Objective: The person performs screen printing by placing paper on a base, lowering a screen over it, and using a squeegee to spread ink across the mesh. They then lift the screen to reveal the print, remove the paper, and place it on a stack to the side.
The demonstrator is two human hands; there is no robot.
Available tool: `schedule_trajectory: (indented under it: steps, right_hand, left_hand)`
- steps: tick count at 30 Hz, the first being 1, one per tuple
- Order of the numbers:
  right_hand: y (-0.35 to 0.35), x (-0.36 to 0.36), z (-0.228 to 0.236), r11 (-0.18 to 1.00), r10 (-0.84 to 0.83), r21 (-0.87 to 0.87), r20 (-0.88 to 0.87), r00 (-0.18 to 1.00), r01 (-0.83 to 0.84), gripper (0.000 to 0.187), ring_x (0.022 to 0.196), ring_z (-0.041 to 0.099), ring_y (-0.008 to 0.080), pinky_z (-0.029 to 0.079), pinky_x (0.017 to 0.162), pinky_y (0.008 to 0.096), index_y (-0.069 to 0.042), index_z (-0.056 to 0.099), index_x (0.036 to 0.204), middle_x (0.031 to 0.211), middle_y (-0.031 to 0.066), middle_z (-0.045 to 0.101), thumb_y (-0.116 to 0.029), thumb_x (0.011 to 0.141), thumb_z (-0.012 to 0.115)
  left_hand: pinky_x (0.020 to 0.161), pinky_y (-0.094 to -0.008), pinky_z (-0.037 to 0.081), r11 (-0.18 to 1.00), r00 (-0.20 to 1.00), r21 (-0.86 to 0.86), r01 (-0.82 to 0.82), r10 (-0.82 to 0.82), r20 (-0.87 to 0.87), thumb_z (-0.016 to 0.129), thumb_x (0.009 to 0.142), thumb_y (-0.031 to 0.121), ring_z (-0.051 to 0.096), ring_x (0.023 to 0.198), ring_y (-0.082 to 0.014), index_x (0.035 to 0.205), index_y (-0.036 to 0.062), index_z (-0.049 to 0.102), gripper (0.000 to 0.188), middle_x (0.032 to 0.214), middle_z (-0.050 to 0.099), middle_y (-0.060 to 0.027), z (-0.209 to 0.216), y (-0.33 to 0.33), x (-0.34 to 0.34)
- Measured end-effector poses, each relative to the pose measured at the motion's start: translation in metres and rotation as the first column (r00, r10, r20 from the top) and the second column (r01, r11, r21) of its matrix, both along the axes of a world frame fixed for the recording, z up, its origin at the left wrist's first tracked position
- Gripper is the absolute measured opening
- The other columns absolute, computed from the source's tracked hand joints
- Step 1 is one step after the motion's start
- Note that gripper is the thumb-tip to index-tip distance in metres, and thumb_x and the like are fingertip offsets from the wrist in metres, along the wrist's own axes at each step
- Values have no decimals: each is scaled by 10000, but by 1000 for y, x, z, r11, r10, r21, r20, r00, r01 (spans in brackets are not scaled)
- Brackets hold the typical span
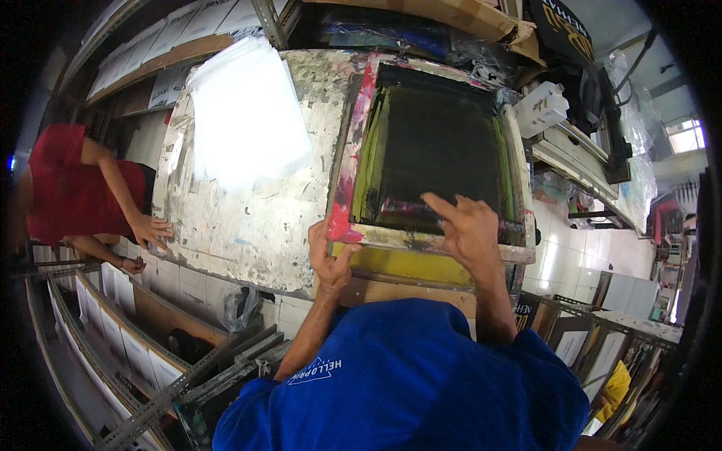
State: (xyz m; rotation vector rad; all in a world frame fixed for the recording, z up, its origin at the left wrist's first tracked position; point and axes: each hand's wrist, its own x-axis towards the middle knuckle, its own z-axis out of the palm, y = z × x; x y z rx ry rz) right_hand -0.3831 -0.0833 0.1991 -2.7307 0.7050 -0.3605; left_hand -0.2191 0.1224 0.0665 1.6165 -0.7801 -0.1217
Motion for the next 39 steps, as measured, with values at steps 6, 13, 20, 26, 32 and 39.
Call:
schedule_trajectory:
  steps: [6, 13, 20, 26, 32, 39]
  right_hand:
    - [7, 3, 77, 977, -30, -206, 87, 996, 48, 682, 786, 607, 358, 490, 743, 438, -243, 727, 1271, 845, 157, 618, -281, 597, 829]
    - [-89, 46, 143, 949, 126, -315, 315, 941, -22, 680, 751, 675, 307, 553, 721, 380, -174, 724, 1263, 823, 106, 693, -277, 606, 867]
    - [-127, 78, 205, 964, 240, -207, 405, 882, -167, 475, 722, 711, 205, 557, 672, 296, 1, 744, 1150, 887, 161, 770, -257, 754, 796]
    - [-144, 82, 211, 971, 184, -214, 375, 909, -109, 472, 751, 739, 240, 580, 748, 318, 28, 766, 1065, 885, 192, 770, -282, 716, 838]
    - [-127, 83, 224, 989, 135, -107, 402, 906, -100, 456, 762, 731, 245, 570, 740, 324, 20, 772, 1046, 889, 182, 767, -295, 727, 853]
    - [-131, 92, 216, 976, 102, -213, 314, 944, -34, 391, 715, 685, 207, 550, 725, 310, -30, 784, 1071, 874, 130, 771, -281, 776, 832]
  left_hand:
    - [1019, -360, 463, 965, 984, -213, -152, 128, -123, 803, 773, 31, 567, 1136, -260, 1398, -98, 505, 705, 1264, 589, -167, 71, -50, 5]
    - [1049, -366, 455, 799, 941, -573, -183, -26, -337, 618, 955, 26, 576, 1173, -211, 1386, -29, 476, 457, 1298, 592, -137, 83, -164, 57]
    - [931, -462, 487, 977, 985, 210, -35, -1, 173, 754, 887, 243, 642, 1027, -352, 1251, 82, 688, 403, 1119, 699, -157, -84, -293, 155]
    - [966, -495, 425, 817, 911, 549, -178, -74, 405, 782, 856, 289, 591, 1066, -277, 1118, 233, 769, 268, 1089, 687, -74, -89, -328, 134]
    - [715, -407, 500, 941, 992, 313, 127, -120, -43, 768, 857, 178, 643, 730, -285, 927, 107, 721, 109, 821, 707, -97, -99, -330, 145]
    - [647, -340, 479, 1000, 996, -6, -7, 6, -92, 695, 882, 64, 588, 652, -197, 902, -4, 650, 84, 732, 652, -128, -49, -281, 148]
